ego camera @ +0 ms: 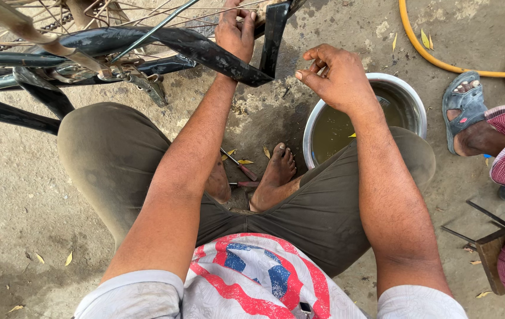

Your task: The person removes a bicycle tire from the rim, cleans the rim with a wet rag, and then reinstalls the tire onto the rim. The person works by hand, using a rag to wipe the rim before fitting the tire back in place.

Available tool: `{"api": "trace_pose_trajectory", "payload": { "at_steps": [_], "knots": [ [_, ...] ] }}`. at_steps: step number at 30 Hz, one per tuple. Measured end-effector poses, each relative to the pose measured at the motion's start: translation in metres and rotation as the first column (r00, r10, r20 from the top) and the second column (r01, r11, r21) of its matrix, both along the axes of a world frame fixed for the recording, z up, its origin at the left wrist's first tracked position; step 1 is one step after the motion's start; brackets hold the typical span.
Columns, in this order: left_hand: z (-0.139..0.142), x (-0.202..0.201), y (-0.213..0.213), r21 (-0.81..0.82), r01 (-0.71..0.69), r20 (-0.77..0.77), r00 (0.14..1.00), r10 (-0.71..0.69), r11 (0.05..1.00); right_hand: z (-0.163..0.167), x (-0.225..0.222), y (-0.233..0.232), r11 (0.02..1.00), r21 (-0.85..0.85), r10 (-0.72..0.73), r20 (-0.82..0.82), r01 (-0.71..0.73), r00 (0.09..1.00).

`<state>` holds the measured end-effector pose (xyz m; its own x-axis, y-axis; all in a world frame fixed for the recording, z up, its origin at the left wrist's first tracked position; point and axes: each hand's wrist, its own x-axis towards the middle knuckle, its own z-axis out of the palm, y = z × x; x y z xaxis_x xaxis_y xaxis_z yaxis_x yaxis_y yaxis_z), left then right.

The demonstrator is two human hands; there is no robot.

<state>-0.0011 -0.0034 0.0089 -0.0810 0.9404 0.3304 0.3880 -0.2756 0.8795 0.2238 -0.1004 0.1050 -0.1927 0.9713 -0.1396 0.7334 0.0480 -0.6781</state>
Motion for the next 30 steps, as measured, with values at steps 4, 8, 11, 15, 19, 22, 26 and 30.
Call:
{"api": "trace_pose_trajectory", "payload": {
  "at_steps": [4, 8, 11, 15, 19, 22, 26, 30],
  "knots": [
    [-0.0003, -0.0007, 0.0031, 0.007, -0.012, -0.043, 0.999, 0.012, 1.000, 0.0005, 0.0012, 0.0003, 1.000, 0.006, -0.001, -0.025, 0.001, 1.000],
    [-0.0002, -0.0016, 0.0018, 0.007, 0.005, -0.013, 1.000, -0.005, 1.000, 0.0012, 0.0010, 0.0006, 0.999, -0.035, -0.025, -0.012, 0.024, 1.000],
    [0.0021, -0.0028, -0.0003, 0.037, 0.011, -0.047, 0.999, -0.009, 0.999, 0.0017, -0.0002, 0.0009, 1.000, -0.012, -0.013, -0.013, 0.013, 1.000],
    [0.0032, -0.0031, 0.0001, -0.034, -0.010, -0.033, 0.999, 0.009, 0.999, 0.0018, -0.0009, 0.0007, 0.999, -0.011, -0.033, -0.042, 0.032, 0.999],
    [-0.0009, -0.0047, 0.0006, 0.028, 0.029, -0.038, 0.999, -0.028, 0.999, 0.0019, 0.0006, -0.0003, 1.000, -0.007, -0.014, -0.030, 0.013, 0.999],
    [-0.0032, -0.0054, 0.0007, -0.055, -0.017, -0.098, 0.995, 0.012, 0.998, 0.0022, 0.0028, -0.0011, 1.000, 0.017, -0.010, -0.038, 0.010, 0.999],
    [-0.0022, -0.0045, 0.0014, -0.057, -0.004, -0.120, 0.993, -0.002, 0.998, 0.0023, 0.0033, -0.0016, 1.000, 0.007, -0.011, -0.039, 0.011, 0.999],
    [0.0027, -0.0033, 0.0011, -0.002, 0.018, -0.014, 1.000, -0.018, 1.000, 0.0033, 0.0018, -0.0011, 1.000, -0.004, -0.029, -0.040, 0.029, 0.999]
  ]
}}
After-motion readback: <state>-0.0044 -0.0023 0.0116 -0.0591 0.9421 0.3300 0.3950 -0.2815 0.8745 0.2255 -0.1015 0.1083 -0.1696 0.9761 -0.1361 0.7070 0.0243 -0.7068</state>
